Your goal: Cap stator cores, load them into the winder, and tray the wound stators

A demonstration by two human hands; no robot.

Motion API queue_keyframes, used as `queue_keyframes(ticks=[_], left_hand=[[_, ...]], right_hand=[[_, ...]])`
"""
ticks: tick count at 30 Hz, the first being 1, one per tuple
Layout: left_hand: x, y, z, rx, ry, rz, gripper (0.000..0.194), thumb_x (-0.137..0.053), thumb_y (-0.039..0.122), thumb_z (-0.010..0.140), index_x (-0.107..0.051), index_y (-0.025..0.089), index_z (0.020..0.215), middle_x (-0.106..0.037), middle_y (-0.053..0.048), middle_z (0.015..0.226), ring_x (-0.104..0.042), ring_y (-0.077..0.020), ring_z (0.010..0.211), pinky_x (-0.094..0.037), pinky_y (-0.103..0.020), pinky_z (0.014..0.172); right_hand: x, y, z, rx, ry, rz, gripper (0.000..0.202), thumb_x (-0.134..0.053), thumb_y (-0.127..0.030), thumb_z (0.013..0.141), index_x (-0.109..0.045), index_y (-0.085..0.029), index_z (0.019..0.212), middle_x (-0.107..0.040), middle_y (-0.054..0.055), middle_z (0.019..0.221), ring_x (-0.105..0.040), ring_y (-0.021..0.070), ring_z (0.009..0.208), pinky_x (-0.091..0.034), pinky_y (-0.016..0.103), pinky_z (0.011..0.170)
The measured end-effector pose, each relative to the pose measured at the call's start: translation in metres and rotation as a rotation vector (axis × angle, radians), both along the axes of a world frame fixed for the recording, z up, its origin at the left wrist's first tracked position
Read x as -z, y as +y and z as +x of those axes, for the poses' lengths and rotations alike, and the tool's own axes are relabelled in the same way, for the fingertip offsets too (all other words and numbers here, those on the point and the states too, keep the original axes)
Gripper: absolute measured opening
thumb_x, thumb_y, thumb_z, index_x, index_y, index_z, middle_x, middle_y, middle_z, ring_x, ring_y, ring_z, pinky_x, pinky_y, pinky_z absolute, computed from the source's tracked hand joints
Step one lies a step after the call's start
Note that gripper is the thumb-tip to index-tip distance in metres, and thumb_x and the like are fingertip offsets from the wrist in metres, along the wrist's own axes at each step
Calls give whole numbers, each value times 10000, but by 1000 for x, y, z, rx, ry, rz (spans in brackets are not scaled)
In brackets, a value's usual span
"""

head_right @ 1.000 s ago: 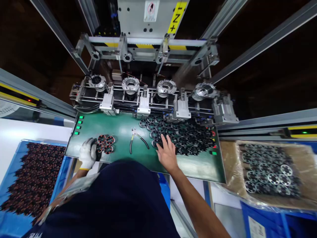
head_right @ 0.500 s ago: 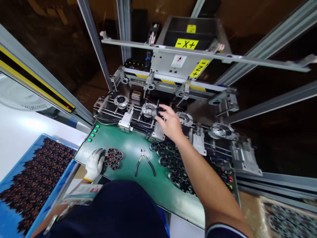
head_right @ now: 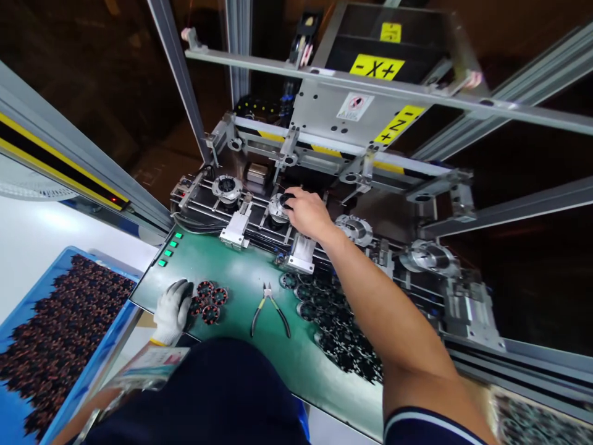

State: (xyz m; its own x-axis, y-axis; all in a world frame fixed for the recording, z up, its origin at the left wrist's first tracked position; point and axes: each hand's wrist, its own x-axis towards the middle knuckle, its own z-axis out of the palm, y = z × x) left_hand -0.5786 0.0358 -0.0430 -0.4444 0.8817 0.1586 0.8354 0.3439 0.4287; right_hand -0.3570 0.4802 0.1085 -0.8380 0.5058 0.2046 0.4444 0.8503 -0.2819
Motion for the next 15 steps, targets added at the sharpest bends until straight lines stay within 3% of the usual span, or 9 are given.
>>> queue_keyframes(ticks=[4,8,15], left_hand=[[-2,0,1,-5,11,-8,417,-505,328,993,-547,212,1392,-582,-139,1419,-522,-325,1313,-478,-521,1043],[-1,-1,0,-8,9,-5,418,-507,342,990,-555,215,1385,-587,-134,1415,-526,-320,1307,-481,-514,1036],[-2,1,1,-2,28,-5,400,-493,345,1000,-572,186,1359,-595,-147,1397,-537,-324,1289,-472,-525,1049]], right_hand=[[-4,3,-2,-6,-59,7,185,-631,-210,836,-764,-128,935,-629,134,1335,-560,404,1235,-505,585,971],[2,-2,9,-24,-52,34,388,-552,-99,780,-733,-145,1119,-544,101,1471,-357,415,1446,-455,636,1029],[26,-14,8,-3,-22,97,462,-496,-44,702,-710,-83,1110,-553,150,1455,-404,354,1446,-423,583,1105]])
